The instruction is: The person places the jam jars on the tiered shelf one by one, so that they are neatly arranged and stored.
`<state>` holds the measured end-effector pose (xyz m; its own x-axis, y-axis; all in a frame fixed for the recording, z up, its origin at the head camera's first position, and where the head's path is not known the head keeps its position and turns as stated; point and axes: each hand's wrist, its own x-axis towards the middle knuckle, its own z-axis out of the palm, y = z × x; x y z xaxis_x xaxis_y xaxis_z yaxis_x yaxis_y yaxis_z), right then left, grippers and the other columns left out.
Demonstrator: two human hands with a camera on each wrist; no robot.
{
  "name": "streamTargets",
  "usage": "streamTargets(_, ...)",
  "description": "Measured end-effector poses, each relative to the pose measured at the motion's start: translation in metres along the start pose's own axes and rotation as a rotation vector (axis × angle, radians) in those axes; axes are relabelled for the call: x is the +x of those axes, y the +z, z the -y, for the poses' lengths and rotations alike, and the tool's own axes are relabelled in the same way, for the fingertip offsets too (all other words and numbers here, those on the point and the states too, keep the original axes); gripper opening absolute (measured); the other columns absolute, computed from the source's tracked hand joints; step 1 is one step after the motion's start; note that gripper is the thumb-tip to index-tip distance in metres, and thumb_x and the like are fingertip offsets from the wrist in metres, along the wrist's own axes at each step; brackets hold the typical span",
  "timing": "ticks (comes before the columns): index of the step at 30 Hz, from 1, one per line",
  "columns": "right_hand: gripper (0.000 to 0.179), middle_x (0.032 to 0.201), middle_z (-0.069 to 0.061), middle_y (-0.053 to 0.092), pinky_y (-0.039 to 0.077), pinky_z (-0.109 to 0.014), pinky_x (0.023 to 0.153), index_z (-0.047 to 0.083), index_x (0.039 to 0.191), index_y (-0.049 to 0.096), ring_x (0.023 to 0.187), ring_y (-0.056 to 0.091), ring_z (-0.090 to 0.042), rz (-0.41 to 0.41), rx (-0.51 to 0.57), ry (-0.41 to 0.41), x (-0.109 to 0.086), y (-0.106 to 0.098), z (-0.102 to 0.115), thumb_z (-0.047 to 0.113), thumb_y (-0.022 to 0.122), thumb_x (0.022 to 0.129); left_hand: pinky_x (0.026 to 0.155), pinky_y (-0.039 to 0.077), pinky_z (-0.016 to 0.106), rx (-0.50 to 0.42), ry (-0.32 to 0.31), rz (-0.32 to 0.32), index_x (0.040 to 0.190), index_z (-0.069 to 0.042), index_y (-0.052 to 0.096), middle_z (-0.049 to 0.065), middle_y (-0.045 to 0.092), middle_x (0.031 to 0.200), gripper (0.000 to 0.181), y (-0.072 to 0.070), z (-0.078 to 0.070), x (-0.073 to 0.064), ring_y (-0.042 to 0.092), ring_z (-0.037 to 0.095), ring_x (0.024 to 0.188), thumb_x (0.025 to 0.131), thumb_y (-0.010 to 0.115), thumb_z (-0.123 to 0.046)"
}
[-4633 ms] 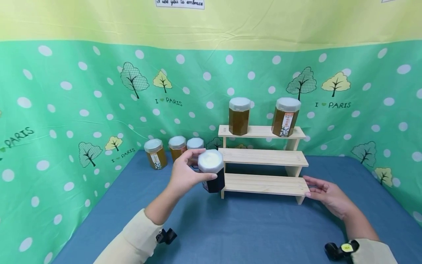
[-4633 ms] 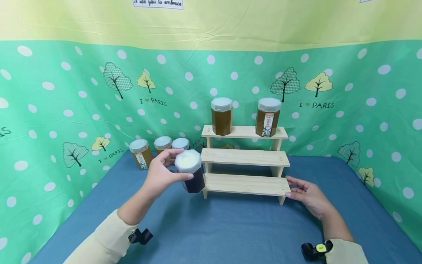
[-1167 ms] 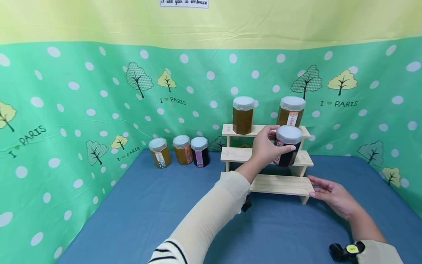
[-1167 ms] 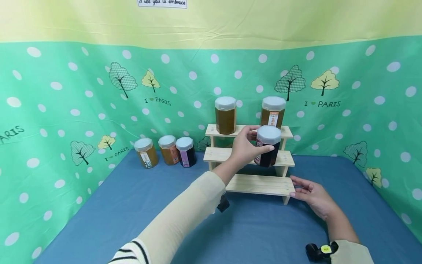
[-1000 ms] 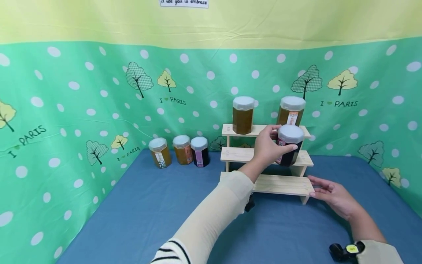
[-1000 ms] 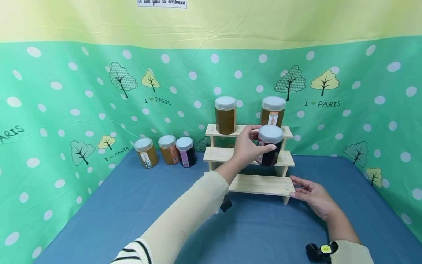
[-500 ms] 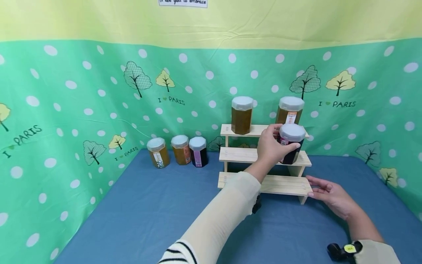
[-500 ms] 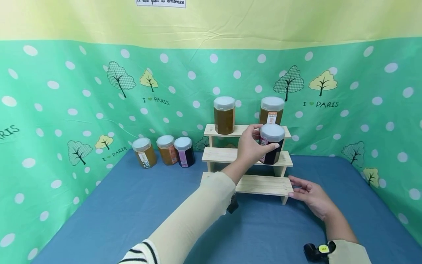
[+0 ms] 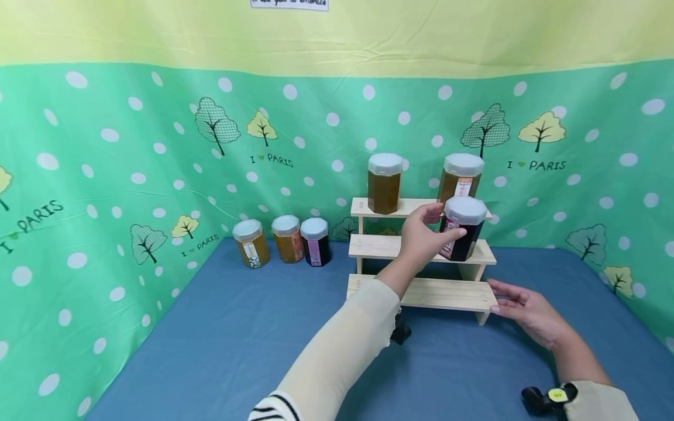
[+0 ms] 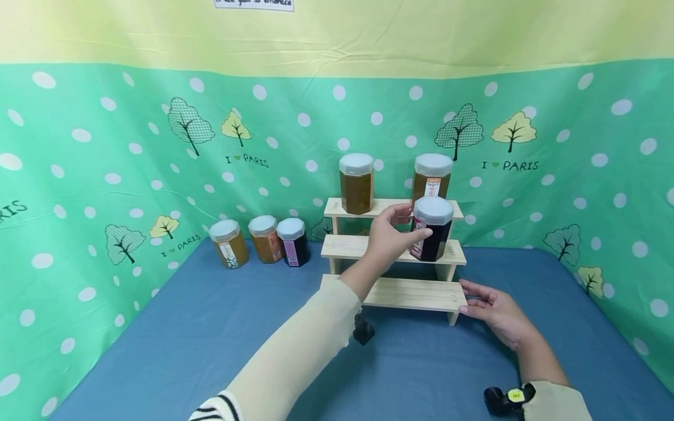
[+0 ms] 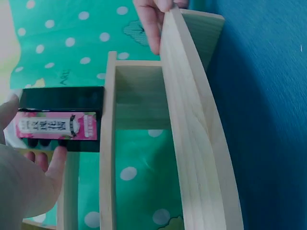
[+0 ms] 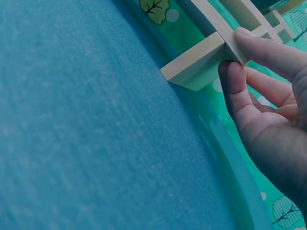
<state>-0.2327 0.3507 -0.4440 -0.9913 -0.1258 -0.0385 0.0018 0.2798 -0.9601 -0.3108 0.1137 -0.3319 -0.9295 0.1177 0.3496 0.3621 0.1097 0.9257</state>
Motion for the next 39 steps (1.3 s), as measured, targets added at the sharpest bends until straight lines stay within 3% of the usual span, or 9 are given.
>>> streamTargets(5, 0.079, 0.145, -0.037, 0.031, 0.051, -0.021, 0.084, -0.009, 0.149, 0.024, 0.100, 0.062, -0.005, -0.003, -0.007, -0.005, 0.000, 0.000, 0.001, 0.015, 0.070, 0.091, 0.078, 0.053, 0.023, -0.097, -0.023, 0.033, 0.127, -0.019, 0.064, -0.008, 0.065, 0.113, 0.054, -0.011, 0.002, -0.004, 0.060, 0.006, 0.101, 0.078, 0.085, -0.028)
streamTargets(14, 0.080, 0.145, -0.037, 0.031, 0.051, -0.021, 0.084, -0.009, 0.149, 0.023, 0.100, 0.062, -0.006, -0.014, -0.008, 0.002, 0.000, 0.000, 0.001, 0.016, 0.071, 0.090, 0.081, 0.054, 0.025, -0.258, -0.025, 0.066, 0.122, -0.014, 0.066, -0.008, 0.065, 0.109, 0.045, -0.039, 0.004, -0.012, 0.063, 0.008, 0.101, 0.080, 0.083, -0.018)
streamTargets(18, 0.079, 0.146, -0.036, 0.031, 0.051, -0.020, 0.084, -0.009, 0.150, 0.024, 0.099, 0.062, -0.006, -0.017, -0.013, 0.002, -0.001, -0.001, 0.001, 0.016, 0.071, 0.091, 0.082, 0.054, 0.026, -0.256, -0.002, 0.064, 0.124, -0.009, 0.064, -0.010, 0.065, 0.107, 0.048, -0.048, 0.005, -0.016, 0.063, 0.009, 0.101, 0.080, 0.082, -0.018)
streamTargets(27, 0.079, 0.145, -0.036, 0.032, 0.051, -0.020, 0.084, -0.009, 0.150, 0.024, 0.100, 0.061, -0.007, -0.014, -0.019, -0.002, 0.000, 0.000, 0.002, 0.016, 0.070, 0.091, 0.084, 0.054, 0.029, -0.235, 0.071, 0.087, 0.127, -0.009, 0.061, -0.007, 0.064, 0.114, 0.050, -0.075, 0.015, -0.025, 0.060, 0.013, 0.106, 0.081, 0.081, -0.014)
streamTargets(33, 0.079, 0.143, -0.033, 0.037, 0.051, -0.020, 0.084, -0.010, 0.149, 0.024, 0.099, 0.061, -0.007, -0.017, -0.020, -0.007, 0.000, 0.000, 0.001, 0.015, 0.071, 0.091, 0.088, 0.052, 0.032, -0.225, 0.113, 0.103, 0.125, -0.011, 0.062, 0.001, 0.062, 0.114, 0.043, -0.092, 0.021, -0.033, 0.057, 0.019, 0.104, 0.085, 0.077, -0.013)
streamTargets(39, 0.079, 0.141, -0.030, 0.041, 0.052, -0.021, 0.084, -0.011, 0.149, 0.025, 0.099, 0.062, -0.007, -0.016, -0.009, -0.001, -0.001, 0.001, 0.001, 0.014, 0.071, 0.090, 0.089, 0.049, 0.035, -0.197, 0.129, 0.122, 0.127, -0.006, 0.058, 0.013, 0.059, 0.121, 0.039, -0.111, 0.023, -0.039, 0.054, 0.024, 0.106, 0.090, 0.070, -0.010)
